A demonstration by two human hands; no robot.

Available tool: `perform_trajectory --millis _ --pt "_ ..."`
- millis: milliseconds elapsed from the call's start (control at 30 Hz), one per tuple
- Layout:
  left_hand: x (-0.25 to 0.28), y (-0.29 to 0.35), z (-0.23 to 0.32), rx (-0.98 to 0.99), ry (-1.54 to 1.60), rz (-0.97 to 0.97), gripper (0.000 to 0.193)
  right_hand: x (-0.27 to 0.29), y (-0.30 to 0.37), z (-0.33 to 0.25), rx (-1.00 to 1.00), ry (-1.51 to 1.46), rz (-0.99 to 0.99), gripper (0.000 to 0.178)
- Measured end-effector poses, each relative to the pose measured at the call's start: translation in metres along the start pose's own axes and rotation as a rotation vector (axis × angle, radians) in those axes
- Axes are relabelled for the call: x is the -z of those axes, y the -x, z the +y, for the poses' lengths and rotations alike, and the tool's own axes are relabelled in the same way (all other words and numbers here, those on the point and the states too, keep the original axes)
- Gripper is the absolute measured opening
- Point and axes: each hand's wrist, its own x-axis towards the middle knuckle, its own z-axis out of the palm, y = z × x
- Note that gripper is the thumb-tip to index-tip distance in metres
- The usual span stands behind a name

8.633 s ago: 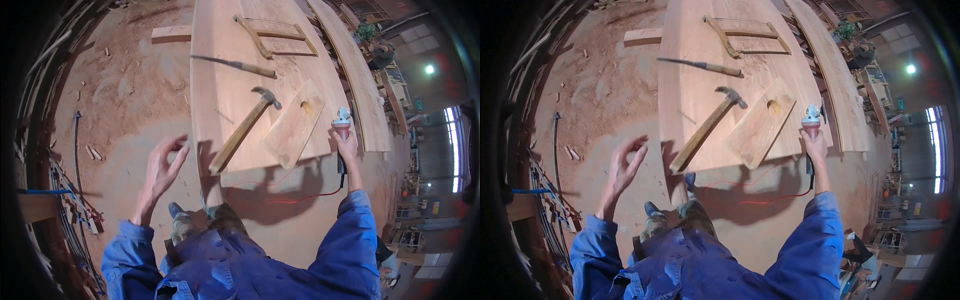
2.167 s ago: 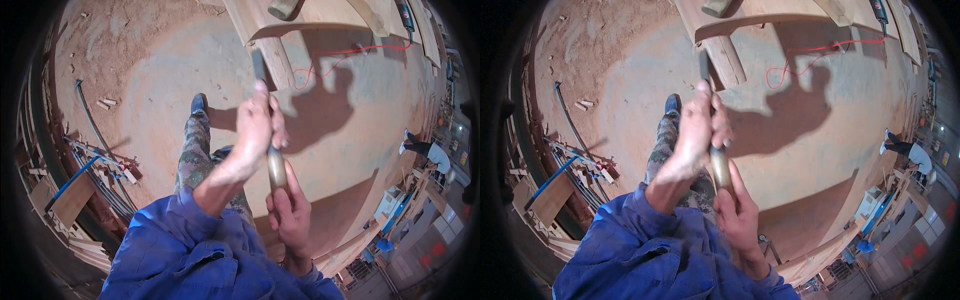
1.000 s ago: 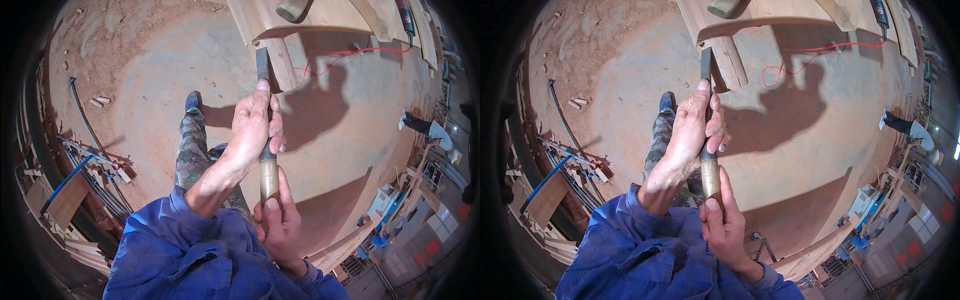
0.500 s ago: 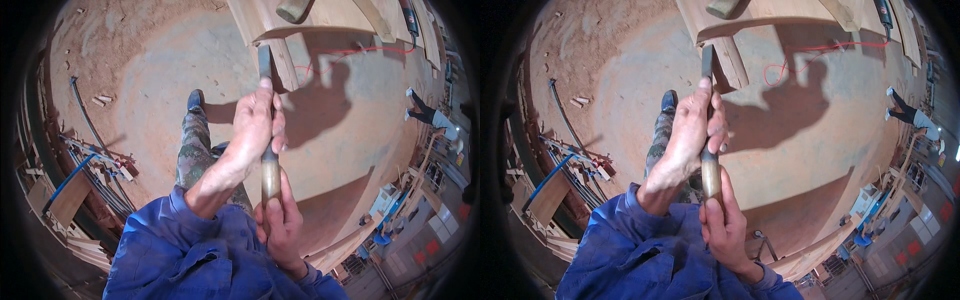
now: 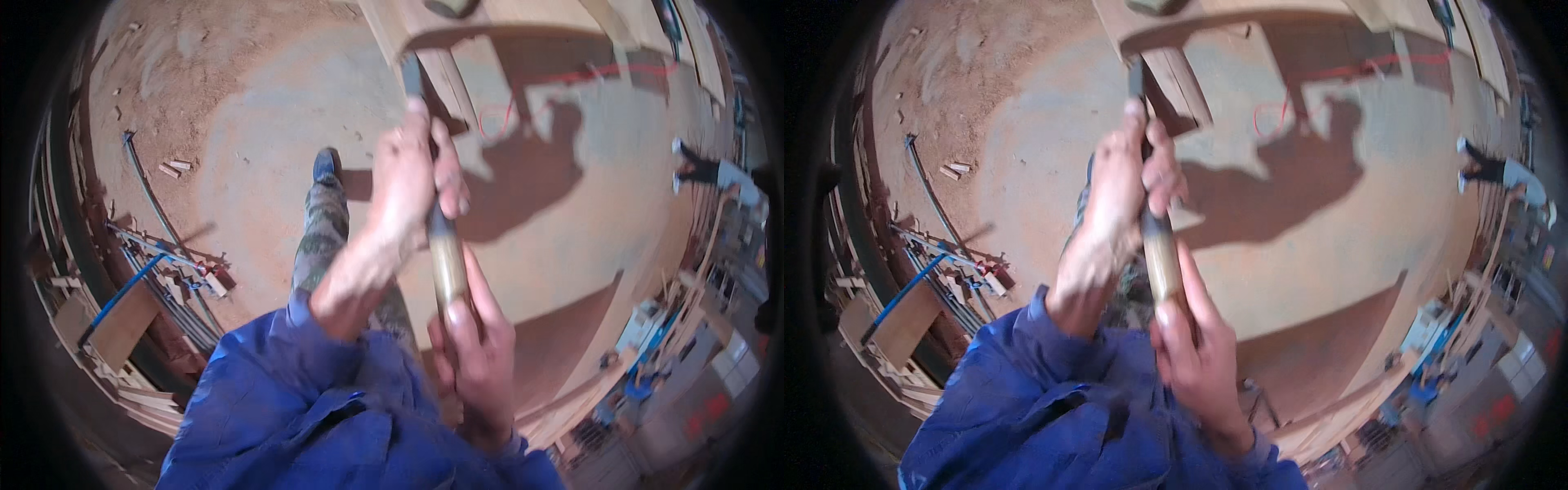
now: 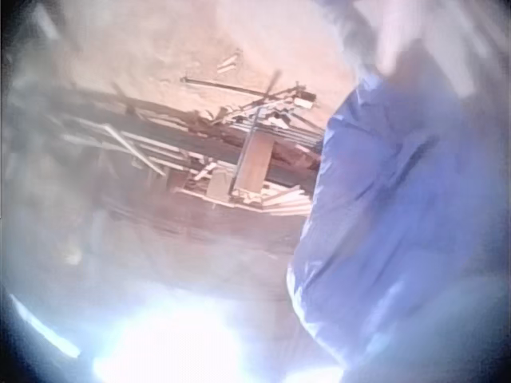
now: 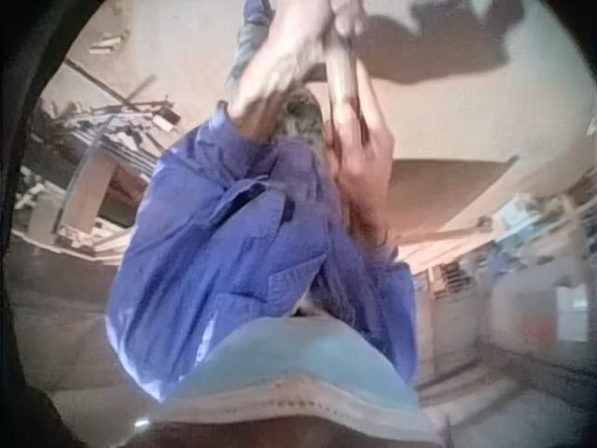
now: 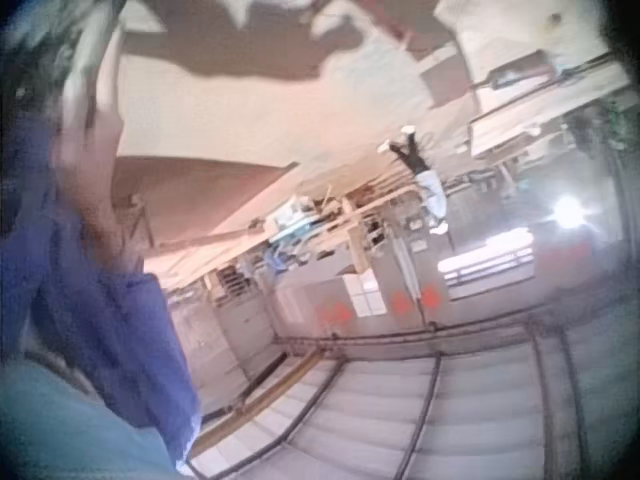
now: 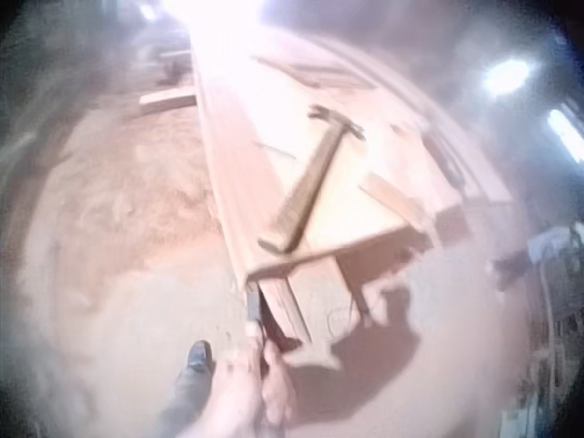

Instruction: The person uses a chisel and hammer to carve a curved wooden piece, repeatedly striking the chisel to remove material. The person also uses a power sander to smooth the surface and checks the fit of the piece against a larger wooden structure.

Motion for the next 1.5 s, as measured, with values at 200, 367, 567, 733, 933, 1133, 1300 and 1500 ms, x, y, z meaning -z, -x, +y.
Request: perform_trajectory --millis 200,367,567,733,933,1133,1300,1500 --pt "0.010 -0.009 -0.019 -0.036 0.101 -0.074 0.044 0.026 -0.030 0.054 0.423 0.493 0.031 0.056" --pt "0.026 -0.001 -0.017 0.036 0.282 -0.293 0.042 0.022 -0.029 0.077 0.571 0.661 0.114 0.057" --pt "0.031 0.001 -0.027 0.000 0.147 -0.143 0.042 0.008 -0.010 0.061 0.176 0.178 0.031 0.053" --pt "0.031 0.000 -0.021 0.001 0.131 -0.120 0.043 -0.004 -0.008 0.057 0.153 0.193 0.073 0.053" --pt "0.033 -0.009 -0.005 0.010 0.131 -0.100 0.045 -0.020 -0.020 0.050 0.168 0.276 0.078 0.054" --pt "0.040 -0.002 -0.021 0.058 0.125 -0.142 0.049 -0.022 -0.005 0.064 0.137 0.269 0.151 0.054" --pt "0.040 -0.005 -0.011 0.077 0.139 -0.139 0.049 -0.034 -0.010 0.056 0.111 0.282 0.155 0.054" --pt "0.051 -0.003 -0.007 0.134 0.172 -0.195 0.048 -0.049 -0.011 0.067 0.152 0.321 0.170 0.056"
